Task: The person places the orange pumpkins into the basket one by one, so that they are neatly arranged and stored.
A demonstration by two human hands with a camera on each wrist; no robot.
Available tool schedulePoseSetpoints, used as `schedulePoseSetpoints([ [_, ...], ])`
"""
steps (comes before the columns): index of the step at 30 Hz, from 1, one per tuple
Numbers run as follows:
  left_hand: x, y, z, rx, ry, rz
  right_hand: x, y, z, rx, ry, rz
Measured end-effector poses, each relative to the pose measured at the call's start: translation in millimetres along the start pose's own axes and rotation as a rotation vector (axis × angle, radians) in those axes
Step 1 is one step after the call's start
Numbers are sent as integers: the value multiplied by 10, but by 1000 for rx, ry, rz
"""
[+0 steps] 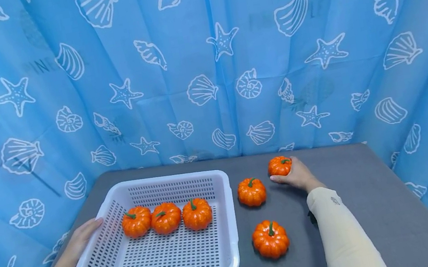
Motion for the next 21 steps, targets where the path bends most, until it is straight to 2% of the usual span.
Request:
schedulePoseSetpoints([
  [10, -3, -2, 9, 1, 0, -8, 24, 44, -48, -7, 19, -54],
  [21, -3, 1, -5, 2, 11, -4, 38, 44, -59, -22, 10, -46],
])
Point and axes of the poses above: each hand's wrist, its own x-axis towards the middle knuckle, its own y-axis out of the palm, z = x × y, the point moved 9 cm from there along x, towards the middle knuckle, and after that the axes turned 1 degree about z, right-handed, at the moved point
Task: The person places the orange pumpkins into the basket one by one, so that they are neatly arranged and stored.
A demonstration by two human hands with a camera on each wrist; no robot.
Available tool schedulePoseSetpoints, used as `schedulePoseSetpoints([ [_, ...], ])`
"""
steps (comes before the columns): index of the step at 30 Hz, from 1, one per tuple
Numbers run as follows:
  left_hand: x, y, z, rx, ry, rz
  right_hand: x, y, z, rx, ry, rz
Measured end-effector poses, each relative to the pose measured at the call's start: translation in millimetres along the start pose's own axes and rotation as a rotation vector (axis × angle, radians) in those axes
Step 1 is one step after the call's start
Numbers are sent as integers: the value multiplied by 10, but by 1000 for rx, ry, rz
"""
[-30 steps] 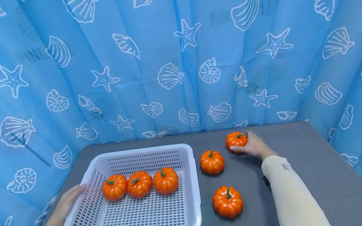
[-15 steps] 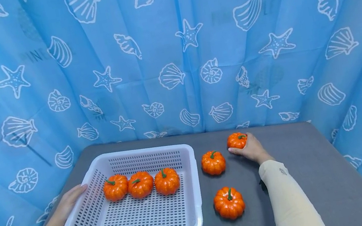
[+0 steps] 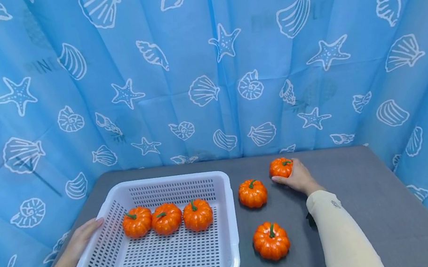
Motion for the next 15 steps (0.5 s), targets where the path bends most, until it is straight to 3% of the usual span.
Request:
schedulePoseSetpoints([
  [9, 7, -4, 1, 1, 2, -6, -2, -68, 22, 22, -9, 19],
  [15, 14, -7, 16, -14, -4, -2, 29, -173, 177, 56, -61, -9],
])
Point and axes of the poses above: each hand's wrist, its own x-axis towards the middle knuckle, its own y-axis out of the palm, z = x × y, the point moved 9 cm from there along x, towards the middle knuckle, and after that the axes turned 1 degree about z, right-handed, at the moved point
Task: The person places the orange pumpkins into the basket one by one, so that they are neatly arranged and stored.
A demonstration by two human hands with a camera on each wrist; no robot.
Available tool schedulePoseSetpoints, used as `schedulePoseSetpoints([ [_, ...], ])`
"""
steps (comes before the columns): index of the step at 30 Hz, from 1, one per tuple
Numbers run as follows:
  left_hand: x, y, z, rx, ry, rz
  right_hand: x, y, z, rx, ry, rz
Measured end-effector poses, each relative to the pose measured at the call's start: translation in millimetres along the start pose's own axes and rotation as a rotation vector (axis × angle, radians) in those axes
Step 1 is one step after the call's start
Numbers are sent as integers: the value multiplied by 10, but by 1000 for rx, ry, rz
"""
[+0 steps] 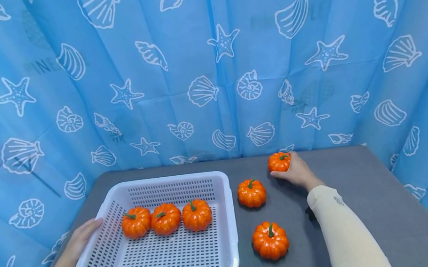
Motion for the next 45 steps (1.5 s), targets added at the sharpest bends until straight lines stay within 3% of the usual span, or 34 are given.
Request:
schedulePoseSetpoints([
  [11, 7, 0, -17, 3, 11, 19, 74, -182, 612, 70, -97, -52],
  [19, 15, -3, -39, 9, 19, 25, 131, -191, 1144, 132, -195, -71],
  [29, 15, 17, -47, -12, 13, 35, 52, -85, 1801, 167, -343, -50],
  [45, 4, 1, -34, -14, 9, 29, -52, 258, 2524, 196, -463, 14],
])
Point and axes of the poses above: each hand's wrist, its own x-axis towards the middle knuckle, its own y-axis out of the palm, z = x × y, the point moved 9 cm from there along x, towards the middle knuckle, and after that the axes turned 1 degree about z, right-handed, at the moved point
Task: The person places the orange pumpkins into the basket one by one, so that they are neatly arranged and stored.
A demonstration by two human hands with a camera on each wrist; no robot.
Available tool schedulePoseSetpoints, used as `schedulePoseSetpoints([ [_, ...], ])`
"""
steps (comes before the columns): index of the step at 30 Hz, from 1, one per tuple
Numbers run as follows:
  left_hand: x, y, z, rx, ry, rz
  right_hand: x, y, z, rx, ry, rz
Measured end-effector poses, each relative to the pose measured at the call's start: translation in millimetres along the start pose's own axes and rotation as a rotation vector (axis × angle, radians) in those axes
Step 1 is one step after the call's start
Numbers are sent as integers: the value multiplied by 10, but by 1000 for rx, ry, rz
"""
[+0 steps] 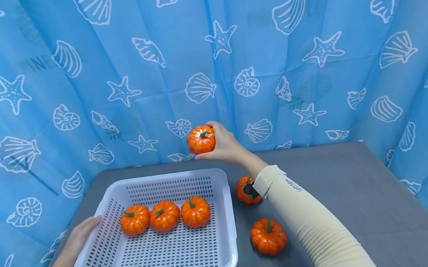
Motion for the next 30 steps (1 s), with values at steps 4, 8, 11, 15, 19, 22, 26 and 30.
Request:
schedulePoseSetpoints([
  [4, -4, -7, 8, 9, -11, -6, 49, 156, 126, 19, -28, 22],
  [8, -2, -11, 22, 11, -24, -7, 68, 336, 217, 32, -32, 60],
  [11, 0, -13, 24, 15, -22, -3, 72, 469, 286, 53, -36, 90],
  [15, 3, -19, 24, 21, -14, -3, 80, 619, 396, 79, -53, 112],
  [19, 5, -22, 24, 20, -14, -5, 94, 769, 471, 77, -63, 130],
  [22, 4, -25, 27, 15, -20, -8, 82, 893, 505, 72, -63, 161],
  [26, 7, -24, 31, 19, -23, -8, 43, 1069, 541, 61, -66, 214],
  [30, 11, -16, 33, 20, -18, -9, 3, 1233, 612, 41, -86, 255],
])
Point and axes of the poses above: each hand's wrist, its own x-axis towards the middle knuckle, its own y-axis out of the palm, z = x × y, the point moved 9 cm from there along x, towards the middle knuckle, and after that the axes turned 1 degree about z, right-handed, at the moved point
